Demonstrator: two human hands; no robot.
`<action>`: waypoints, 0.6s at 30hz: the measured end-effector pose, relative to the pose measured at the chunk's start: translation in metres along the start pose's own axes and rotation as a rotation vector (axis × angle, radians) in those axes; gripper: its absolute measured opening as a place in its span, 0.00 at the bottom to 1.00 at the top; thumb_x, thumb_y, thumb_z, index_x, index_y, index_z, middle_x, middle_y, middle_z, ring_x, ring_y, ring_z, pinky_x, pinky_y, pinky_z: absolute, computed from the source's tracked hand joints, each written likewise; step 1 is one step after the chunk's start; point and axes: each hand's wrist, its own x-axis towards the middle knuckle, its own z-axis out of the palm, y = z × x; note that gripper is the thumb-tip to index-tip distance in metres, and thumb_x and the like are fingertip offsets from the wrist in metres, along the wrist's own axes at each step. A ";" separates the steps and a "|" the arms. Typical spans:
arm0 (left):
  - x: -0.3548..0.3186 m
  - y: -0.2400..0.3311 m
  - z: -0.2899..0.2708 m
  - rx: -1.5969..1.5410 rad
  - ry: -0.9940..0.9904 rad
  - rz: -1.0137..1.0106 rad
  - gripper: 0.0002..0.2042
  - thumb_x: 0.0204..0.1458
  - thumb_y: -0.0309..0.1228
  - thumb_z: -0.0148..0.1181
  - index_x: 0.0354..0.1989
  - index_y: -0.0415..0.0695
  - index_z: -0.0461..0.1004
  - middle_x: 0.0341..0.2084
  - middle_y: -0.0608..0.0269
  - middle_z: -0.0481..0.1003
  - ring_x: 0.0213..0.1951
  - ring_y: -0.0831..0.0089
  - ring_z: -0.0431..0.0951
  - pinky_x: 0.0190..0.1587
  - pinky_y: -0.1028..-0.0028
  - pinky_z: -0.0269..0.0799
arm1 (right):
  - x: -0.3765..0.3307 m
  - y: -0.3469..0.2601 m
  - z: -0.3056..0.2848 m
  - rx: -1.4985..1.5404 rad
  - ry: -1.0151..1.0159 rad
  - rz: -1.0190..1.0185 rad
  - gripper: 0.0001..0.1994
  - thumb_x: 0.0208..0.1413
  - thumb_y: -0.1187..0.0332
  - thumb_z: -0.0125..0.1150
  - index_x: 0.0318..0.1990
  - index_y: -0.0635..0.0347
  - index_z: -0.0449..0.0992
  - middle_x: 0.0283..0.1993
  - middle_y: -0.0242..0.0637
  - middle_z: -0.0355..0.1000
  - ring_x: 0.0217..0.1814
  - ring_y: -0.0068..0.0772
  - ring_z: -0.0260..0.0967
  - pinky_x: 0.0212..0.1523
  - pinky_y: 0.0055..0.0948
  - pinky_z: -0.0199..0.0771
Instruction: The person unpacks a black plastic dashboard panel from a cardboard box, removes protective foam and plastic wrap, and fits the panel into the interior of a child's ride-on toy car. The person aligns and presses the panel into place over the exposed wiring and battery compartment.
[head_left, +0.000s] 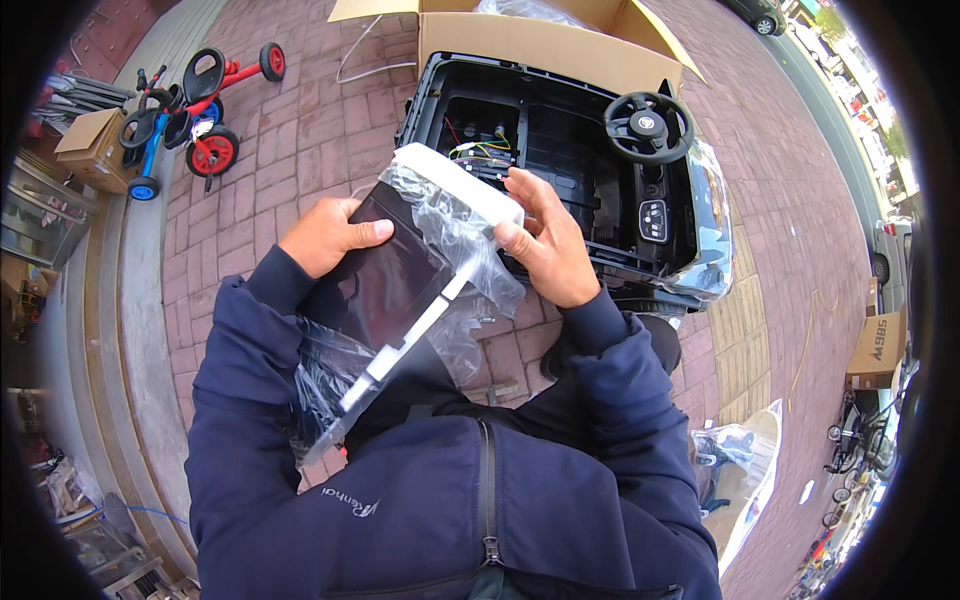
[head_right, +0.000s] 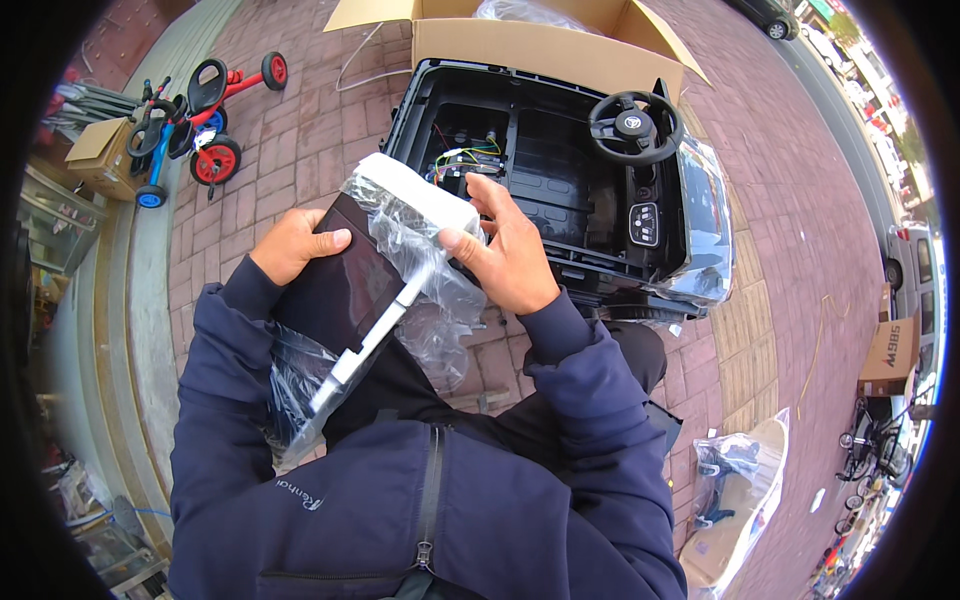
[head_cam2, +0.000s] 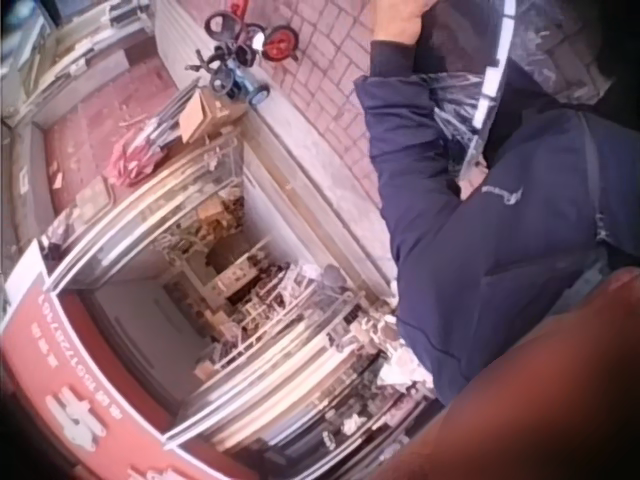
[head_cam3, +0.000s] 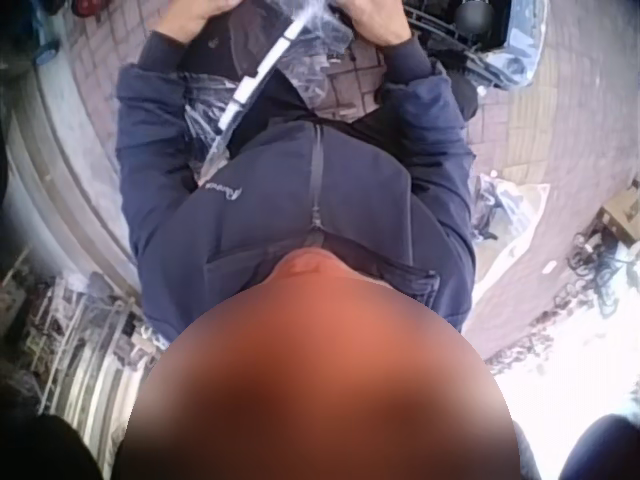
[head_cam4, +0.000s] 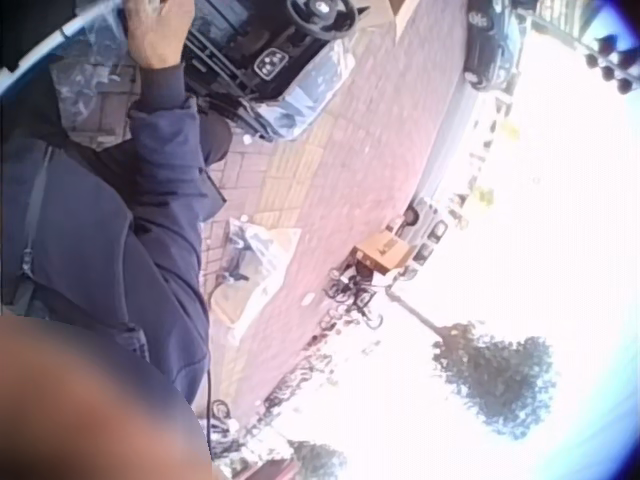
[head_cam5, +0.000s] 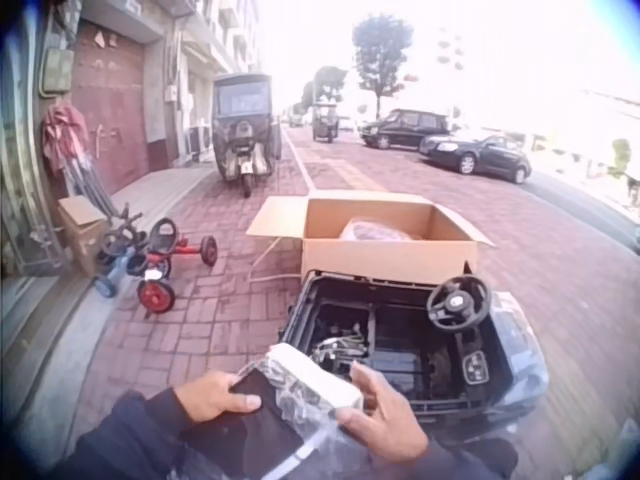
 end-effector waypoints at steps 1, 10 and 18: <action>-0.001 0.002 0.004 0.093 -0.010 0.027 0.24 0.58 0.49 0.71 0.41 0.34 0.81 0.31 0.61 0.83 0.31 0.76 0.80 0.38 0.73 0.77 | 0.003 -0.007 0.003 -0.094 -0.038 -0.024 0.44 0.56 0.46 0.74 0.71 0.68 0.64 0.66 0.57 0.71 0.68 0.49 0.72 0.67 0.42 0.70; -0.021 0.021 0.036 0.395 -0.011 -0.007 0.21 0.54 0.45 0.74 0.38 0.34 0.80 0.27 0.57 0.81 0.30 0.68 0.80 0.39 0.67 0.75 | -0.009 -0.025 0.007 -0.443 -0.108 -0.173 0.15 0.62 0.69 0.62 0.55 0.62 0.77 0.43 0.56 0.79 0.44 0.62 0.78 0.45 0.48 0.79; -0.034 0.020 0.065 0.501 0.038 0.077 0.26 0.54 0.52 0.72 0.37 0.34 0.79 0.29 0.43 0.82 0.35 0.49 0.84 0.41 0.59 0.78 | -0.001 0.005 -0.009 -0.472 0.070 -0.033 0.06 0.61 0.72 0.61 0.37 0.65 0.81 0.32 0.54 0.79 0.36 0.61 0.78 0.39 0.47 0.80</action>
